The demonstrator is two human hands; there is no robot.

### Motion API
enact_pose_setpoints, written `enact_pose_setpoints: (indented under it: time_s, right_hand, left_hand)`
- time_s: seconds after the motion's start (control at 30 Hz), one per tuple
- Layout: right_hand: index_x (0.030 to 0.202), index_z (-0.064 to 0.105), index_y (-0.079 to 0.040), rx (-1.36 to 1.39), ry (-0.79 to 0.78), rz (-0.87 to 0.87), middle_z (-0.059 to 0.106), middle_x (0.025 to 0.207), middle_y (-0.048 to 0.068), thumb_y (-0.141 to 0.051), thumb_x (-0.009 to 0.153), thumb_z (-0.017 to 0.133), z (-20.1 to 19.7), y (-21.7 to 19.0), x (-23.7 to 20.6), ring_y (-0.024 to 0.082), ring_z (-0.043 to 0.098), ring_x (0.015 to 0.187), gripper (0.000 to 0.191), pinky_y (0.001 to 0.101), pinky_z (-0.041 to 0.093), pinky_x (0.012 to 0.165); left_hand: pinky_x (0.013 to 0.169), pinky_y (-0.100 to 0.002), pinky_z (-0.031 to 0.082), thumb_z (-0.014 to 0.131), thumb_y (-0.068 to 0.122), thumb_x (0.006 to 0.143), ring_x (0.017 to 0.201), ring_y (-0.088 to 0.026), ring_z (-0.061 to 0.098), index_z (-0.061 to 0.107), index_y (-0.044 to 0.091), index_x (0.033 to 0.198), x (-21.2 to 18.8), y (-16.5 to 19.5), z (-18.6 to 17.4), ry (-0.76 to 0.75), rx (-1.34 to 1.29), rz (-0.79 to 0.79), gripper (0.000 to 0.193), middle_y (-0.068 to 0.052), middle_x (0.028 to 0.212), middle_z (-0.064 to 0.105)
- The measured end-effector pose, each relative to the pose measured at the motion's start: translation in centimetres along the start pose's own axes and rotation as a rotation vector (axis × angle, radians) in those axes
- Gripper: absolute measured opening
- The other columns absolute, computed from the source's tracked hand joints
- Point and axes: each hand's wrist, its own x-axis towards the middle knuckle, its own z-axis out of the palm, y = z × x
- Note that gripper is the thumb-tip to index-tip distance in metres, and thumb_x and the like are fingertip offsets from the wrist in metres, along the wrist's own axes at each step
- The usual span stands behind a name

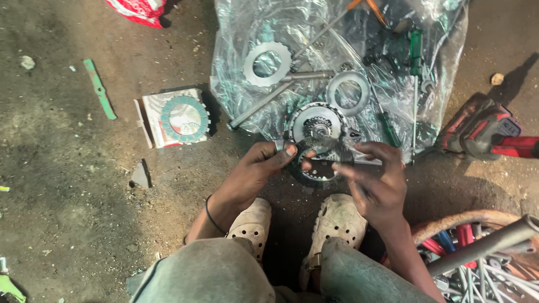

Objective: The person sits on the ground and assembles a motorcycle clutch, stacking friction and steel clutch plates one at a time onto the clutch hub, aligning each disc by hand and pressing them into place. They pick plates from a box and from a plastic sheet on the ground, repositioning the hub as they stack.

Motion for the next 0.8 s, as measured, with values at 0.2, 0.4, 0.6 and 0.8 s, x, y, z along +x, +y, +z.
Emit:
enact_pose_setpoints:
  time_s: [0.2,0.4,0.6,0.8]
  right_hand:
    - [0.14,0.055,0.001,0.689,-0.035,0.599,0.064,0.12,0.012,-0.004,0.104,0.054,1.7,2.4,-3.2,0.02,0.066,0.108,0.037,0.0342,0.06,0.087]
    - [0.131,0.062,0.006,1.028,-0.062,0.765,0.065,0.1,0.009,-0.013,0.107,0.054,1.9,2.7,-4.2,0.017,0.07,0.088,0.032,0.0362,0.064,0.08]
    - [0.121,0.069,0.002,0.794,-0.193,0.84,0.071,0.097,0.009,-0.012,0.098,0.065,1.3,1.7,-3.0,0.014,0.068,0.087,0.027,0.0318,0.059,0.075]
    - [0.115,0.071,-0.001,0.877,-0.286,0.851,0.074,0.099,0.011,-0.002,0.097,0.067,1.4,0.9,-2.6,0.016,0.067,0.091,0.018,0.0302,0.056,0.078]
  left_hand:
    - [0.094,-0.038,0.056,0.057,0.03,0.108,0.099,-0.018,0.072,0.073,-0.006,0.113,-0.2,-0.6,-0.4,0.009,-0.132,0.008,0.04,-0.01,0.104,0.078]
    - [0.092,-0.035,0.056,0.056,0.032,0.105,0.093,-0.015,0.072,0.075,0.001,0.114,0.1,-0.6,0.0,0.076,-0.015,-0.017,0.038,-0.008,0.096,0.077]
    - [0.077,-0.031,0.052,0.057,0.031,0.106,0.079,-0.012,0.067,0.079,0.003,0.095,0.3,0.3,0.6,0.043,0.431,0.092,0.037,-0.004,0.084,0.076]
    - [0.067,-0.029,0.051,0.062,0.026,0.103,0.073,-0.009,0.063,0.077,0.0,0.099,0.0,0.5,0.6,0.023,0.627,0.034,0.03,-0.004,0.079,0.075]
